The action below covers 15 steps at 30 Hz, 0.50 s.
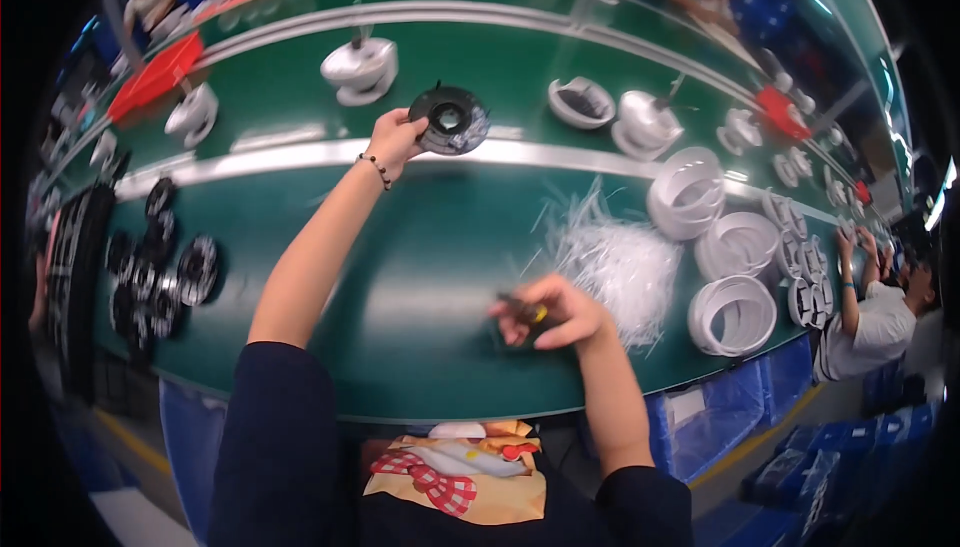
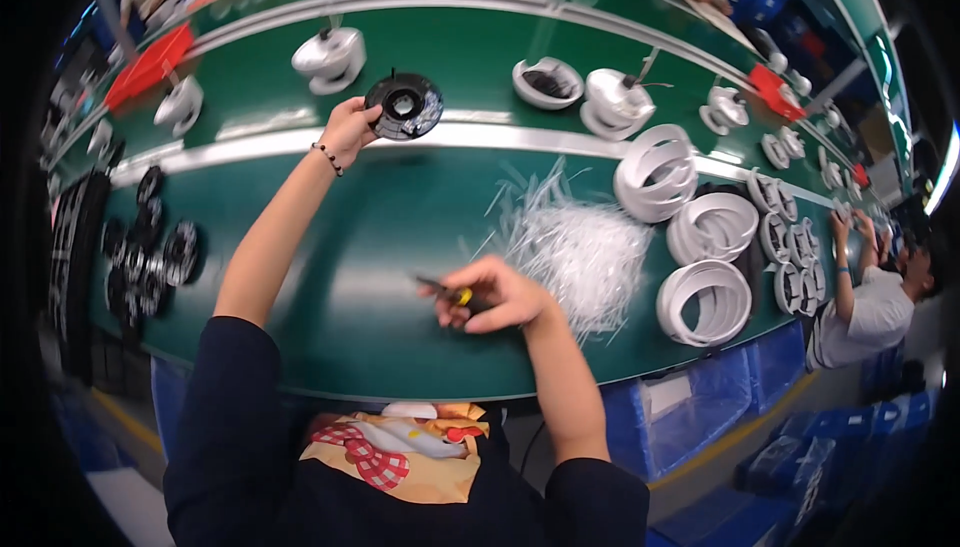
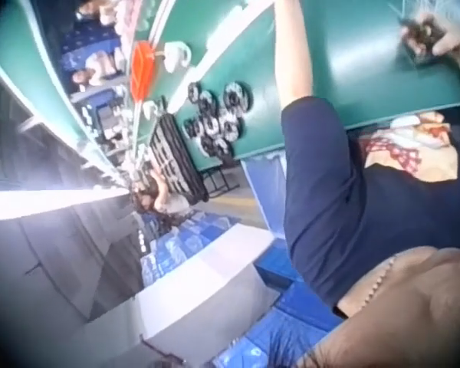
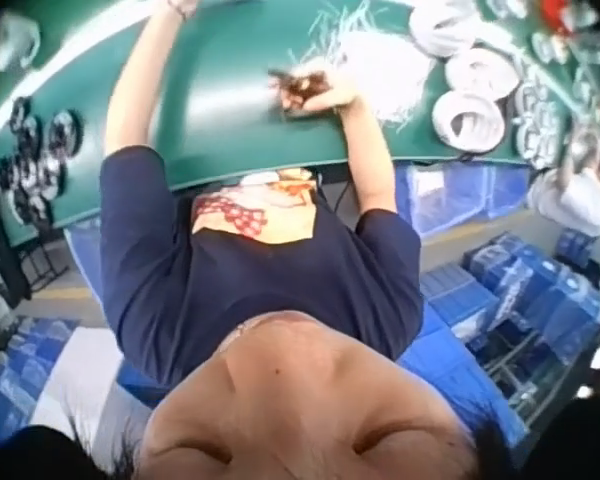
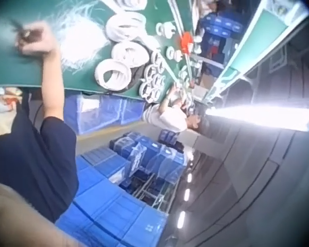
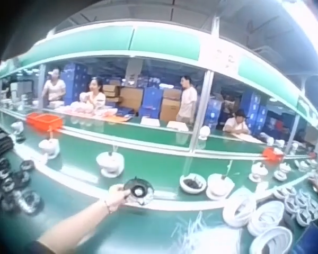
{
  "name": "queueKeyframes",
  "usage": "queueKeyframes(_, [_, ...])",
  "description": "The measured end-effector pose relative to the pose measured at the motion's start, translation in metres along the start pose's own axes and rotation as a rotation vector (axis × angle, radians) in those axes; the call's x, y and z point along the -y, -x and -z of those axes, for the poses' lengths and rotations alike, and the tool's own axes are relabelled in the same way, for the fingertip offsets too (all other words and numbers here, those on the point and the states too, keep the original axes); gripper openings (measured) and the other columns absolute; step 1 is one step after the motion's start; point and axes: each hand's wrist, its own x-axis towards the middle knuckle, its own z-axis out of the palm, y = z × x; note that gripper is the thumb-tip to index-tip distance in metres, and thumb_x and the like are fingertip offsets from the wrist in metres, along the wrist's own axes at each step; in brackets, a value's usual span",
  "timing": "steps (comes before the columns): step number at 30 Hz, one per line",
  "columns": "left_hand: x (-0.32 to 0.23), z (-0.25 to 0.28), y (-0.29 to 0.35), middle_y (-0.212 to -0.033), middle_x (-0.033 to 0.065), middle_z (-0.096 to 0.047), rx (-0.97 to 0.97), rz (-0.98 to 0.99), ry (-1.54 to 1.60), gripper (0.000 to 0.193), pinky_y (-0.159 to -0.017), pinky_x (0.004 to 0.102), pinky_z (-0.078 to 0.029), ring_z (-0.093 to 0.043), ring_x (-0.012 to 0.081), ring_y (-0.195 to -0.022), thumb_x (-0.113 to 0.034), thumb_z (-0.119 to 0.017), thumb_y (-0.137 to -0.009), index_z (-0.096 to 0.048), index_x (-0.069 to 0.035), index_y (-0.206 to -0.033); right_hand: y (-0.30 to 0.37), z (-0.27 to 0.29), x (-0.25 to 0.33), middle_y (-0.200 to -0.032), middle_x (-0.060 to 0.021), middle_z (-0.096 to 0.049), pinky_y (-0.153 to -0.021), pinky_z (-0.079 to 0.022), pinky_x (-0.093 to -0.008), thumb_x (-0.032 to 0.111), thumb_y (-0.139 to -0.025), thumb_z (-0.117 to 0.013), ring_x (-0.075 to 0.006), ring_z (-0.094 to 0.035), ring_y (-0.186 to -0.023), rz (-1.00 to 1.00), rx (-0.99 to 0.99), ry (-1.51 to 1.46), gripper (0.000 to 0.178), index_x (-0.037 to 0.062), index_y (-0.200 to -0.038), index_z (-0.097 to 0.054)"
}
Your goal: Assembling electronic housing components and trimming wires on a factory production line.
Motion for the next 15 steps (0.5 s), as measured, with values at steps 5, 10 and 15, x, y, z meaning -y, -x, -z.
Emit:
queueKeyframes(5, [0.02,0.061,0.112,-0.091,0.0099,-0.056,-0.128,-0.014,0.022,0.023,-0.07,0.0283,-0.052,-0.059,0.0155,-0.078,-0.005,-0.05,-0.083,-0.047,0.005,-0.104,-0.023,0.003,-0.012,-0.079,-0.0157,-0.054,-0.059,-0.044,-0.0302,0.015,-0.056,-0.063,-0.023,-0.054,-0.065,0.139,-0.271,0.035,0.068,-0.0071,-0.116,-0.041])
queueKeyframes(10, [0.043,0.107,0.157,-0.087,0.0104,-0.058,-0.118,-0.186,0.037,0.02,-0.064,0.0282,-0.053,-0.06,0.0158,-0.074,-0.005,-0.054,-0.081,-0.049,0.006,-0.097,-0.034,0.018,-0.021,-0.095,-0.0102,-0.053,-0.071,-0.04,-0.0341,0.013,-0.07,-0.053,-0.0214,-0.05,-0.08,0.139,-0.266,-0.131,0.058,-0.0007,-0.124,-0.036])
queueKeyframes(15, [0.039,0.116,0.182,-0.094,0.0118,-0.054,-0.232,-0.294,0.038,0.026,-0.067,0.0305,-0.053,-0.058,0.0182,-0.081,-0.004,-0.054,-0.081,-0.046,0.008,-0.102,-0.034,0.017,-0.029,-0.095,-0.012,-0.056,-0.073,-0.04,-0.0362,0.014,-0.07,-0.051,-0.0245,-0.049,-0.08,0.182,-0.404,-0.15,0.053,0.0001,-0.12,-0.042])
